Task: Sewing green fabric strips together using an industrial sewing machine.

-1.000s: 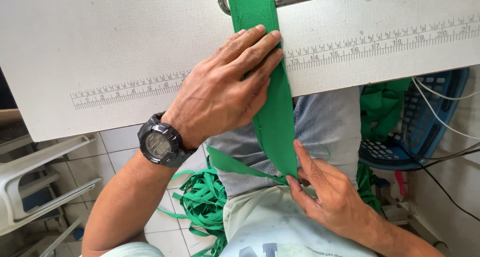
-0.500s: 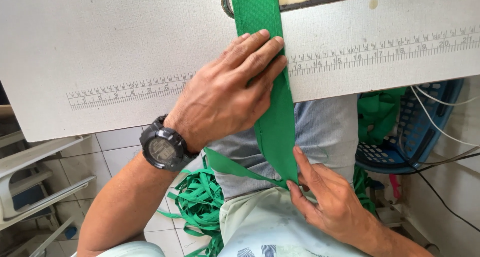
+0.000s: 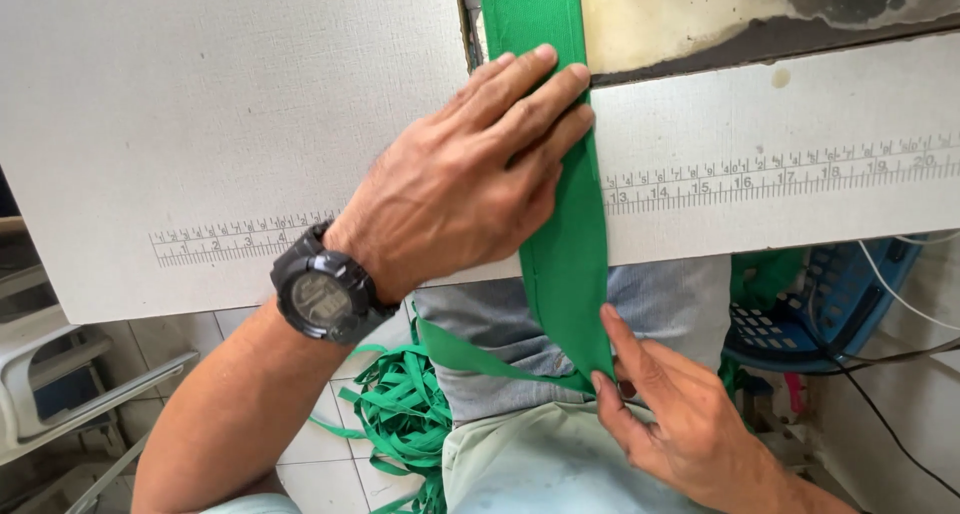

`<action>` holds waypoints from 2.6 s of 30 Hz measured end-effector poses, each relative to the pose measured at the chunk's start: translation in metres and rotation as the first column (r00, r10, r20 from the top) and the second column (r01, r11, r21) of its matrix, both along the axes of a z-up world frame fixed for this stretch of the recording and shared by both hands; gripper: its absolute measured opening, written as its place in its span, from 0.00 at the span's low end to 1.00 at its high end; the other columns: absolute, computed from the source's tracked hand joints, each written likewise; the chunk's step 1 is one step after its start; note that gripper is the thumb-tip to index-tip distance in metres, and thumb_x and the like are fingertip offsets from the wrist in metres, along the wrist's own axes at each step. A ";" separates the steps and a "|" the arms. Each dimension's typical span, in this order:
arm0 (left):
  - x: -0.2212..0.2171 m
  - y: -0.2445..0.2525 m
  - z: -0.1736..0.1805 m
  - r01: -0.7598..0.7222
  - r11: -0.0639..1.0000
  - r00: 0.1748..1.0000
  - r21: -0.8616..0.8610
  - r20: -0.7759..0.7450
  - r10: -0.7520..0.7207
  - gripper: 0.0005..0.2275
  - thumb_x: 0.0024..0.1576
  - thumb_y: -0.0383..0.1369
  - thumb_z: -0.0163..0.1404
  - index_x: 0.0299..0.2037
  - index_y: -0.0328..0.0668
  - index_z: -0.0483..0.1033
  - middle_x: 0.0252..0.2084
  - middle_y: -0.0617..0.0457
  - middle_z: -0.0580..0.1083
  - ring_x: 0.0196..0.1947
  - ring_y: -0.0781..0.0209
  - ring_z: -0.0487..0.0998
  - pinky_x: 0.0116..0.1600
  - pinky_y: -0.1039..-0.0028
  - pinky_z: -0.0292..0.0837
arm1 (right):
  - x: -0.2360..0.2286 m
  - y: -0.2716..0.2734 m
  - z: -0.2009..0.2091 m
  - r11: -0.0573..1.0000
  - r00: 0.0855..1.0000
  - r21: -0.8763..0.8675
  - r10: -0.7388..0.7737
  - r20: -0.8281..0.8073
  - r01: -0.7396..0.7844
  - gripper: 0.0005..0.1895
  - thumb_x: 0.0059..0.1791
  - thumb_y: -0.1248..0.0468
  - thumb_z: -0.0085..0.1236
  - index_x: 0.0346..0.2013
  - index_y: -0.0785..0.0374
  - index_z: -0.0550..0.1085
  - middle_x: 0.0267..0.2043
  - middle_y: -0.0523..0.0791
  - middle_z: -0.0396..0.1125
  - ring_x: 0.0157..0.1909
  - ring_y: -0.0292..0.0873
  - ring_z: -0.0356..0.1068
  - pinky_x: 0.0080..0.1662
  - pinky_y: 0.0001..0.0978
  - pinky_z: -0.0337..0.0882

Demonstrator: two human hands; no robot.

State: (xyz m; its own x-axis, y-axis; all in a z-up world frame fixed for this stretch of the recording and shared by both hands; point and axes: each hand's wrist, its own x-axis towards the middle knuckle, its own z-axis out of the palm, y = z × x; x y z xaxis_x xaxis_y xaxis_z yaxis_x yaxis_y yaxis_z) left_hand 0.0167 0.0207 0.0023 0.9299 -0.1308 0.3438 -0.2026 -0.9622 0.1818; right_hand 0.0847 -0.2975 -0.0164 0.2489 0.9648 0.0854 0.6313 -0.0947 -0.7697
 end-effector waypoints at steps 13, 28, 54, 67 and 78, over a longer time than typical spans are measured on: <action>0.023 0.028 -0.004 0.024 0.999 0.999 -0.034 0.044 -0.022 0.14 0.71 0.24 0.49 0.65 0.25 0.76 0.69 0.32 0.73 0.68 0.33 0.75 0.74 0.51 0.72 | -0.017 0.036 -0.023 0.940 0.943 -0.094 -0.332 -0.017 0.329 0.30 0.53 0.69 0.69 0.65 0.67 0.63 0.31 0.41 0.72 0.28 0.34 0.74 0.37 0.30 0.78; 0.002 -0.023 -0.022 -0.078 0.997 0.997 -0.023 0.004 0.079 0.21 0.70 0.27 0.44 0.74 0.36 0.67 0.77 0.35 0.65 0.76 0.32 0.67 0.80 0.42 0.66 | -0.019 -0.030 -0.042 0.955 0.337 -0.070 -0.170 -0.926 0.289 0.05 0.50 0.77 0.66 0.34 0.67 0.77 0.35 0.49 0.78 0.38 0.43 0.76 0.43 0.37 0.73; -0.007 -0.014 -0.014 -0.033 0.999 0.987 -0.028 0.154 0.037 0.10 0.75 0.26 0.50 0.61 0.25 0.78 0.66 0.32 0.73 0.65 0.30 0.78 0.72 0.41 0.78 | -0.029 -0.009 -0.059 0.927 0.897 -0.138 -0.372 -0.240 0.348 0.13 0.54 0.55 0.66 0.44 0.62 0.84 0.39 0.42 0.82 0.37 0.35 0.79 0.42 0.31 0.76; -0.007 -0.016 0.002 -0.017 0.991 0.993 0.134 0.116 0.001 0.12 0.74 0.25 0.48 0.63 0.27 0.79 0.67 0.39 0.73 0.60 0.39 0.76 0.67 0.52 0.81 | -0.037 -0.027 -0.029 0.955 0.974 0.235 -0.207 0.096 0.180 0.31 0.55 0.73 0.73 0.70 0.75 0.69 0.30 0.44 0.64 0.28 0.40 0.60 0.36 0.36 0.72; -0.008 -0.015 -0.001 -0.002 1.000 0.992 0.027 0.123 -0.001 0.12 0.74 0.24 0.49 0.63 0.25 0.79 0.67 0.36 0.73 0.64 0.34 0.77 0.72 0.45 0.78 | -0.037 -0.030 -0.025 0.967 0.974 0.219 -0.167 0.155 0.131 0.32 0.55 0.73 0.72 0.70 0.78 0.67 0.35 0.47 0.72 0.27 0.41 0.62 0.35 0.39 0.70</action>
